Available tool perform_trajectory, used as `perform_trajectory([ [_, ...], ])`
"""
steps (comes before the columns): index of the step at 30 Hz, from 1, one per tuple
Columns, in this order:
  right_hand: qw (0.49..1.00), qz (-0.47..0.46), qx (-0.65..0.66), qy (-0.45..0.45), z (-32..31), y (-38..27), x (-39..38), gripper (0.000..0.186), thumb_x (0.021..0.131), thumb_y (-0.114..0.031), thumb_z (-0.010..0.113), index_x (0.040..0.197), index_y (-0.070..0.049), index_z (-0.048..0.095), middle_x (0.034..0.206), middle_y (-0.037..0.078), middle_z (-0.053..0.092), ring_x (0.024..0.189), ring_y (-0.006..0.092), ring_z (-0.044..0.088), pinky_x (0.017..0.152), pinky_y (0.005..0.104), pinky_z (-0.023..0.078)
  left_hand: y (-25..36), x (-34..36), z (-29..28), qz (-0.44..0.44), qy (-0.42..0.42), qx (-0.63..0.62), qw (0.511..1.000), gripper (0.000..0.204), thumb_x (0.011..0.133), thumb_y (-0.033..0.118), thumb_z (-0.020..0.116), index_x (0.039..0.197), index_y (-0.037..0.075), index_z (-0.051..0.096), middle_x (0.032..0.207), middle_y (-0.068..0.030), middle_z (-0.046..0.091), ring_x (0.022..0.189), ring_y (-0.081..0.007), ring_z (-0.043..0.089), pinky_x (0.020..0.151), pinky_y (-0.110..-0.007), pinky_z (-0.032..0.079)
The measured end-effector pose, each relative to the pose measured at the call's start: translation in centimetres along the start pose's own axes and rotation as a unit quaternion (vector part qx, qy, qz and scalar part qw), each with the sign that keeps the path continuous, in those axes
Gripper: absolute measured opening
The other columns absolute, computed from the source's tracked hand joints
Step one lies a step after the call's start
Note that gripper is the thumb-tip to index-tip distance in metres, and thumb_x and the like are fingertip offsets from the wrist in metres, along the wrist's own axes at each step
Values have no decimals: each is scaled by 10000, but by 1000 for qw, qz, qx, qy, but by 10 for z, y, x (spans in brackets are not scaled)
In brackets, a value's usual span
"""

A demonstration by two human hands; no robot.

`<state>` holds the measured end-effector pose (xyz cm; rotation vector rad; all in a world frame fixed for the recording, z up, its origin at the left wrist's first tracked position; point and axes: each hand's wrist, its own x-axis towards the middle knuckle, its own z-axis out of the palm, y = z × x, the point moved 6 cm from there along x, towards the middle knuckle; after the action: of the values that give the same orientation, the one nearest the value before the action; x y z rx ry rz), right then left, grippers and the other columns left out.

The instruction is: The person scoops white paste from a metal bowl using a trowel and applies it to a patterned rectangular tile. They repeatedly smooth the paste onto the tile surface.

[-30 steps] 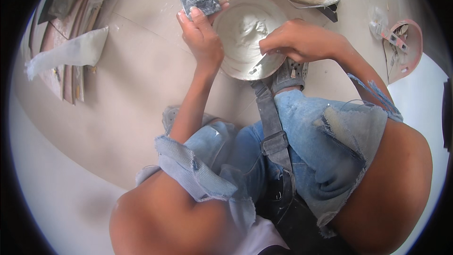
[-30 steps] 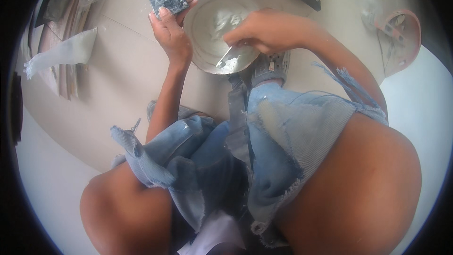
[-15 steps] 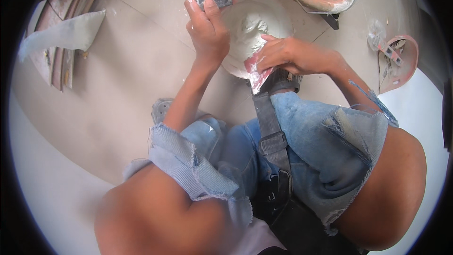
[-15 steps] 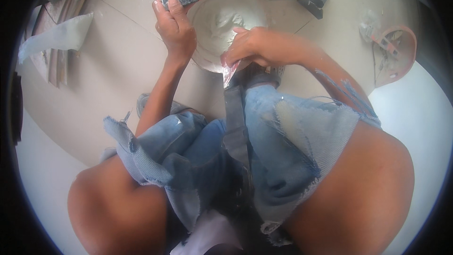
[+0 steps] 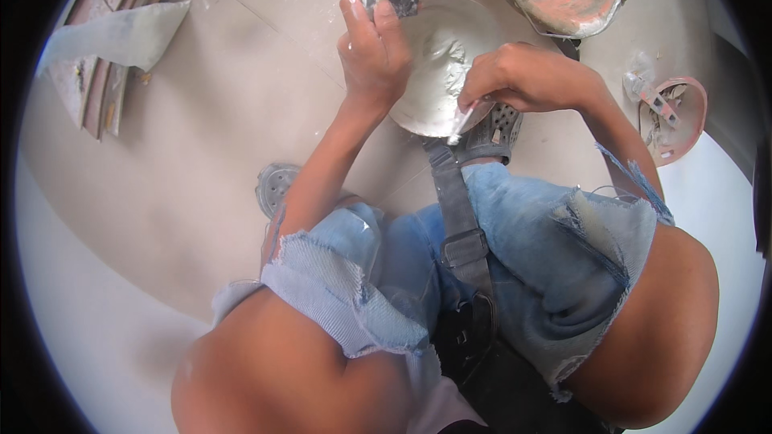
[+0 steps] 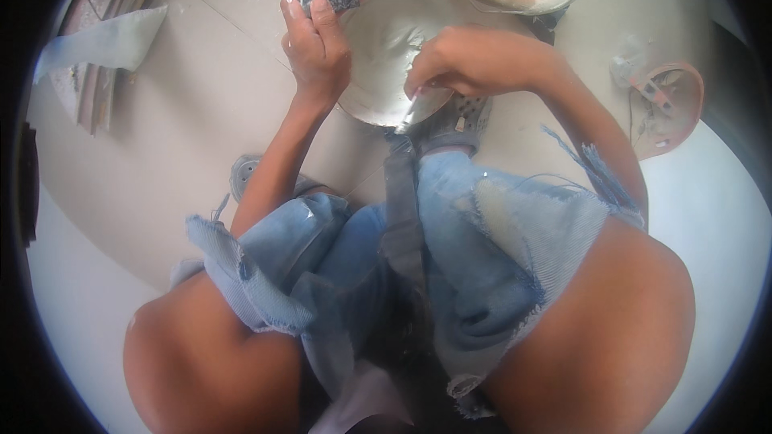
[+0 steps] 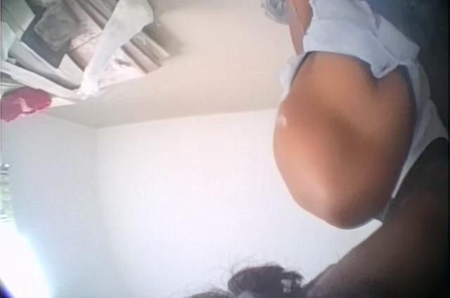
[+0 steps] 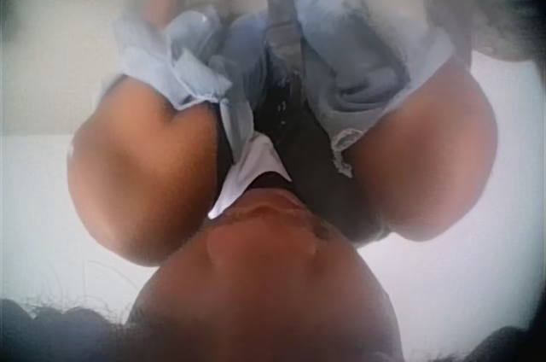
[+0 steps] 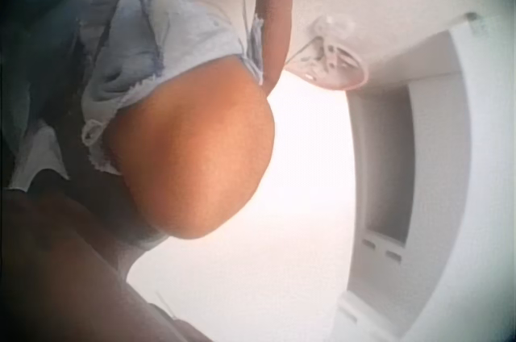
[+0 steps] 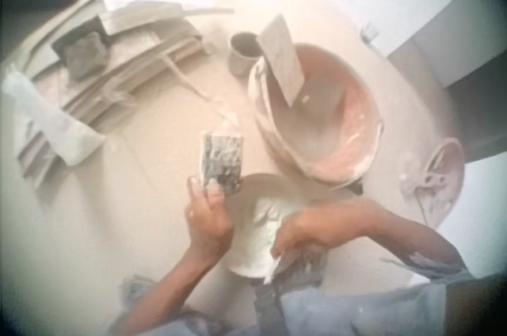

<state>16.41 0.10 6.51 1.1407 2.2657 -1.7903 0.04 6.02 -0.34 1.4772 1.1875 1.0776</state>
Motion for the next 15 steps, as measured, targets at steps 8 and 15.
perform_trajectory([
  [8, 966, 60, -31, 249, -16, -20, -6, 228, 954, -74, 675, 1173, -19, 707, 1034, 177, 743, 925, 402, 704, 816, 462, 548, -4, -11, -13, -119, 24, -83, 989, 345, 1169, 271, 349, 1239, -46, 467, 1073, -180, 790, 975, -233, 779, 892, -342, 596],
  [15, 921, 155, -216, 284, -2, -17, -2, 260, 958, -116, 694, 1203, -31, 669, 1047, 210, 736, 927, 411, 709, 796, 482, 548, -13, -15, -15, -121, 30, -188, 974, 324, 1165, 239, 343, 1242, -61, 437, 1072, -204, 771, 1032, -257, 778, 924, -358, 611],
])
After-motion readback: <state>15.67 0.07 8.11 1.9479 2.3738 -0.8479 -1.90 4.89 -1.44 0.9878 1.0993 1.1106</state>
